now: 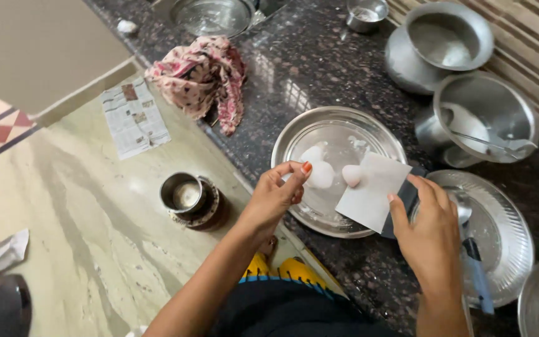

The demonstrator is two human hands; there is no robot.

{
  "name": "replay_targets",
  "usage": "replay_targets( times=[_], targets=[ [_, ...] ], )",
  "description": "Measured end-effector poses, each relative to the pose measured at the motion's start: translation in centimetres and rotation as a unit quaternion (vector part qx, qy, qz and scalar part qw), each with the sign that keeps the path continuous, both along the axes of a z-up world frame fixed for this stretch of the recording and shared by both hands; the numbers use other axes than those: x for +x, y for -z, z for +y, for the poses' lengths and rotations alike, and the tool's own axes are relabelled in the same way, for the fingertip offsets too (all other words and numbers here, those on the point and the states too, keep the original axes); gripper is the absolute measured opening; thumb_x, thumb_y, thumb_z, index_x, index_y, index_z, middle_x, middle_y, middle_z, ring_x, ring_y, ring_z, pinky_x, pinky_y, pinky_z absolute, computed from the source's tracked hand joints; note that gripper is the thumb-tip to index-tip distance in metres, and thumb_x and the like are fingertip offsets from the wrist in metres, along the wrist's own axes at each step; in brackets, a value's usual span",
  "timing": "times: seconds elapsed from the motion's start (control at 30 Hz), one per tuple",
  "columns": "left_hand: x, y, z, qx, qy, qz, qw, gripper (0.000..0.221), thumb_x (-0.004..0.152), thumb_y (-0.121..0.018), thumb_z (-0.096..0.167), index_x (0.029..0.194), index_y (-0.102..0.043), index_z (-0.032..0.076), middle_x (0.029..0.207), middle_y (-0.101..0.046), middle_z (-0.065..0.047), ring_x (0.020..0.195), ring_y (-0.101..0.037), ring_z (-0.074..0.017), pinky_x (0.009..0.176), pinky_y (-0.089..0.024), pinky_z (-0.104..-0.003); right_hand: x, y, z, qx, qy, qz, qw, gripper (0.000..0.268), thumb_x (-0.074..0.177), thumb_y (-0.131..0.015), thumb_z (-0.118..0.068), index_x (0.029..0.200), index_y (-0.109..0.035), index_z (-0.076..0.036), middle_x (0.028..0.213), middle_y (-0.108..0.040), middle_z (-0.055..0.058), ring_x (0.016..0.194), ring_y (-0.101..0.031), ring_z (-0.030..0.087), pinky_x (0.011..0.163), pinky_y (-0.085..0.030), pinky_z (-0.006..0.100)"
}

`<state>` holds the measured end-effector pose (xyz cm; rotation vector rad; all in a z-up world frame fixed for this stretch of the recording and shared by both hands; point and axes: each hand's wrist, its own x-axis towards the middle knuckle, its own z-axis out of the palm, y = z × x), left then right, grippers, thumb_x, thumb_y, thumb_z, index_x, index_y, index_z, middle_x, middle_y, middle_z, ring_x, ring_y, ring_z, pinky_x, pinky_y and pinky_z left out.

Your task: Cleaning a production area by scraping residue off plates and stirring/cleaning a metal pot.

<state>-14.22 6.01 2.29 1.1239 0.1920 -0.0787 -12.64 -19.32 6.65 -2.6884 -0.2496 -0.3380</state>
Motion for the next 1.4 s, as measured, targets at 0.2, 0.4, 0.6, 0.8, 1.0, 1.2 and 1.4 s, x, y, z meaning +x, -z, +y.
replay_targets(
  times=[0.2, 0.4, 0.6, 0.8, 1.0, 1.2, 1.4],
  targets=[
    [-5.3, 0.9, -0.4, -0.063, -0.077, 0.037, 0.994, 0.024, 0.098, -0.07, 0.033, 0.091, -0.068, 0.011, 0.072, -0.058, 0.007, 0.062, -0.045, -0.0033, 0.057, -0.034, -0.021, -4.0, -4.8, 8.4, 0.28, -0.207, 0.147, 0.926, 0.056, 0.079, -0.08, -0.006, 0.132, -0.061, -0.001, 0.129, -0.06, 0.013, 0.115, -0.067, 0.022, 0.094, -0.06, 0.033],
    [-10.3, 2.1, 2.5, -0.016, -0.175, 0.075, 0.982, 0.031, 0.097, -0.072, 0.037, 0.09, -0.071, 0.007, 0.069, -0.056, 0.006, 0.061, -0.045, -0.0034, 0.055, -0.034, -0.022, -6.4, -2.8, 14.4, 0.214, -0.27, 0.096, 0.934, 0.043, 0.077, -0.086, -0.007, 0.117, -0.071, -0.003, 0.117, -0.068, 0.011, 0.101, -0.074, 0.02, 0.087, -0.063, 0.031],
    [-14.5, 5.7, 7.8, -0.111, -0.196, 0.112, 0.968, 0.036, 0.1, -0.066, 0.042, 0.094, -0.069, 0.007, 0.068, -0.054, 0.004, 0.061, -0.045, -0.0049, 0.056, -0.035, -0.023, -8.4, -0.9, 20.9, 0.216, -0.325, 0.102, 0.915, 0.031, 0.078, -0.086, -0.006, 0.107, -0.075, -0.002, 0.109, -0.074, 0.011, 0.096, -0.076, 0.02, 0.086, -0.063, 0.03],
    [-17.2, 5.7, 14.1, -0.165, -0.191, 0.089, 0.964, 0.037, 0.101, -0.061, 0.044, 0.101, -0.069, 0.007, 0.079, -0.062, 0.004, 0.068, -0.051, -0.0048, 0.063, -0.042, -0.022, -11.1, -0.8, 27.3, 0.211, -0.344, 0.063, 0.913, 0.021, 0.081, -0.084, -0.004, 0.1, -0.077, -0.002, 0.105, -0.077, 0.011, 0.098, -0.076, 0.02, 0.087, -0.06, 0.031],
    [-18.3, 5.8, 17.0, -0.151, -0.181, 0.071, 0.969, 0.035, 0.102, -0.062, 0.042, 0.105, -0.069, 0.008, 0.081, -0.061, 0.004, 0.071, -0.051, -0.0052, 0.066, -0.044, -0.023, -12.2, -0.3, 29.5, 0.24, -0.34, 0.085, 0.906, 0.015, 0.083, -0.08, -0.001, 0.098, -0.077, -0.004, 0.106, -0.077, 0.01, 0.098, -0.075, 0.018, 0.086, -0.06, 0.03],
    [-18.5, 5.8, 17.1, -0.228, -0.124, 0.104, 0.96, 0.038, 0.101, -0.058, 0.047, 0.103, -0.067, 0.01, 0.087, -0.063, 0.004, 0.073, -0.053, -0.006, 0.068, -0.047, -0.024, -11.9, 1.3, 27.2, 0.378, -0.247, 0.203, 0.869, 0.013, 0.094, -0.072, -0.003, 0.106, -0.073, -0.005, 0.104, -0.076, 0.009, 0.095, -0.074, 0.013, 0.088, -0.062, 0.026],
    [-17.7, 5.6, 15.1, -0.191, -0.101, 0.08, 0.973, 0.037, 0.101, -0.059, 0.045, 0.103, -0.067, 0.009, 0.086, -0.061, 0.005, 0.073, -0.052, -0.0054, 0.068, -0.046, -0.023, -12.5, -3.0, 25.4, 0.236, -0.187, 0.15, 0.942, 0.022, 0.092, -0.074, -0.005, 0.114, -0.074, -0.001, 0.102, -0.076, 0.01, 0.092, -0.074, 0.013, 0.08, -0.06, 0.027]
  ],
)
